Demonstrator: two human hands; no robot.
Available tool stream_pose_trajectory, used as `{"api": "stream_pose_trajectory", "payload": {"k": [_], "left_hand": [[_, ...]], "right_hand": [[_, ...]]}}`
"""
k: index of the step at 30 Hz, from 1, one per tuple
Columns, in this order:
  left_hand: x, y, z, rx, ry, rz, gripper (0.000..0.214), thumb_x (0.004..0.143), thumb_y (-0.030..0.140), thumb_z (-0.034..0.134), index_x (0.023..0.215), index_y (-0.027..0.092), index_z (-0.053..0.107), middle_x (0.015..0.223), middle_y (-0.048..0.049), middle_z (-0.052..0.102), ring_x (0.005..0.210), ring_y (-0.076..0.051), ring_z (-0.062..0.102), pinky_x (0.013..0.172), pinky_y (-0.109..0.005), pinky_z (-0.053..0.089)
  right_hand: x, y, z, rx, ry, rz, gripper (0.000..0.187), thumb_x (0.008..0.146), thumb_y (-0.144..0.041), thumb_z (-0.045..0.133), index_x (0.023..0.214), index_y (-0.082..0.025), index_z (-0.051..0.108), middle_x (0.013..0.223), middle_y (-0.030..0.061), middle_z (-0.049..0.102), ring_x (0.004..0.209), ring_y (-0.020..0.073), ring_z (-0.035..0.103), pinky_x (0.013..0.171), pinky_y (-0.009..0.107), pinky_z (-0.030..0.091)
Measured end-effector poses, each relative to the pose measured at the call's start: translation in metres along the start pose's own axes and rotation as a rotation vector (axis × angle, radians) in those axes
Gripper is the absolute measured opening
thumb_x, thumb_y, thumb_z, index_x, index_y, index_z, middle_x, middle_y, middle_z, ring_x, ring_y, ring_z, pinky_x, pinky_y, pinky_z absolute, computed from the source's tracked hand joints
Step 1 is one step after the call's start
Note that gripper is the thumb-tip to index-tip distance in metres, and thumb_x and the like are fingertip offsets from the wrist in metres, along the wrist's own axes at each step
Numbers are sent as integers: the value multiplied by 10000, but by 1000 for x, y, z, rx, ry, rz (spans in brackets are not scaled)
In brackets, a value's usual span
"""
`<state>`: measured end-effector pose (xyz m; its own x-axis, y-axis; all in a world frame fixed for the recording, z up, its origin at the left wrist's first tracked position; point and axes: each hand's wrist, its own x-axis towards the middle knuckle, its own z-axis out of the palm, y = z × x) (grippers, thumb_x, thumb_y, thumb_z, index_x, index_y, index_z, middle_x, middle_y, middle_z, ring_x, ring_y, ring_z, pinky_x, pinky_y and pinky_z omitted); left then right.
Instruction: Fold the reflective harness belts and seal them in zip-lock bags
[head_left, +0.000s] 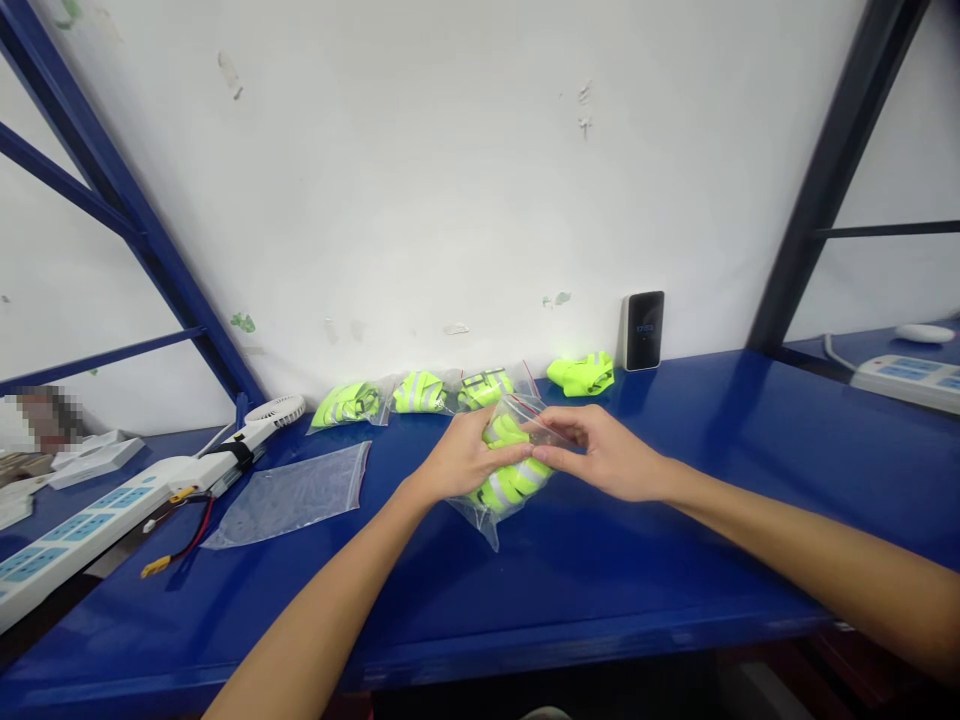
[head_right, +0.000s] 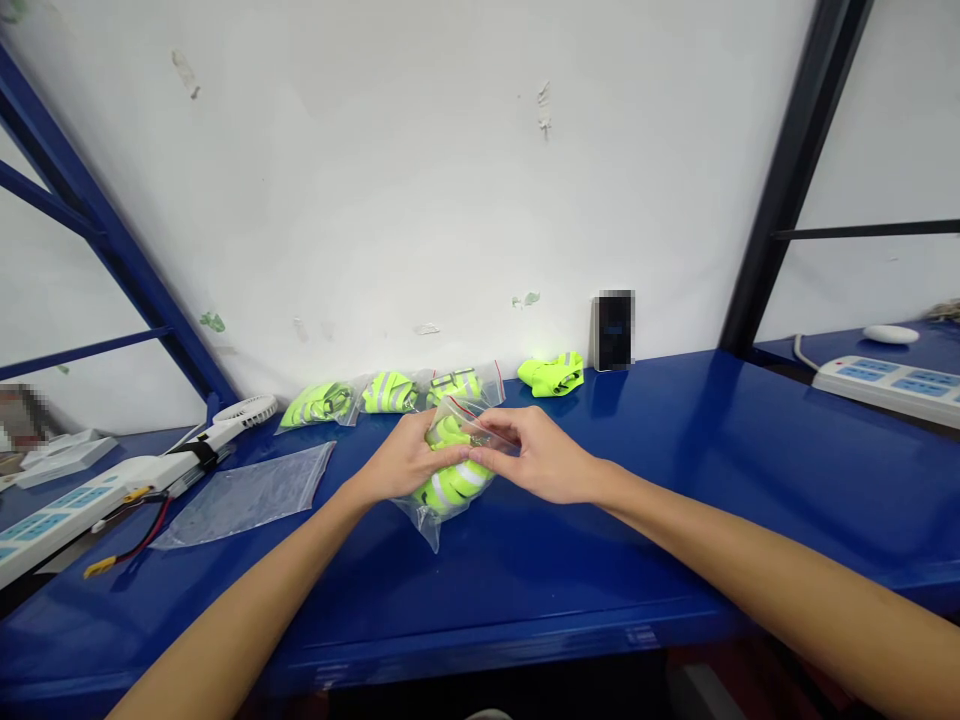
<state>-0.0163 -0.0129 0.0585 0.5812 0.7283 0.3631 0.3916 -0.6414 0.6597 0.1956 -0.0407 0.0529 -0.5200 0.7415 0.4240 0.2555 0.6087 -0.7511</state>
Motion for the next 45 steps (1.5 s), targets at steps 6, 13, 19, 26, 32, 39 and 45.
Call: {"api": "stream_pose_trajectory", "payload": {"k": [6,13,19,26,32,39,45], "left_hand": [[3,7,-12,43,-102,45,392,863,469,605,1108,164,616,1065,-53,683,962,-224,611,852,-302,447],[5,27,-19,79,-244,90,262,877,405,576,962,164,635,874,-16,657,775,-166,573,706,-261,426],[13,18,-6,-263,-85,26,316,821,413,647,986,144,665,926,-51,683,869,-199,603,803,-303,460],[16,-8,38,-815,334,-372,285,698,389,749,800,134,672,785,-47,688,771,-198,637,771,-311,468],[8,-17,35,-951,236,-500,370,729,464,724,830,111,676,771,-71,703,710,-196,649,739,-314,487],[13,-60,29,-675,363,-362,314,744,382,698,930,130,676,895,-57,695,823,-187,631,770,-290,475],[12,-69,25,-384,305,-253,111,724,183,625,719,163,516,721,14,560,675,-116,510,637,-221,385]], "right_hand": [[0,-5,0,239,-209,84,344,849,-290,654,1173,-176,639,978,36,691,869,182,642,788,320,523],[5,-13,-7,326,-377,162,275,851,-311,646,1065,-145,694,849,18,675,775,153,624,770,306,519],[3,-8,-11,-28,-6,-61,270,873,-404,595,1003,-202,718,832,42,702,747,199,627,718,348,530],[13,27,-41,27,665,-13,259,821,-437,639,982,-236,658,875,54,665,779,216,628,666,339,517],[19,42,-24,343,96,425,407,789,-479,674,1039,-159,656,704,35,639,474,115,508,395,238,369],[20,62,-21,-38,183,163,225,788,-386,657,812,-163,672,756,29,661,714,182,598,664,325,490],[22,71,-19,-305,75,53,115,830,-235,559,777,-170,637,735,32,648,666,171,570,641,306,432]]}}
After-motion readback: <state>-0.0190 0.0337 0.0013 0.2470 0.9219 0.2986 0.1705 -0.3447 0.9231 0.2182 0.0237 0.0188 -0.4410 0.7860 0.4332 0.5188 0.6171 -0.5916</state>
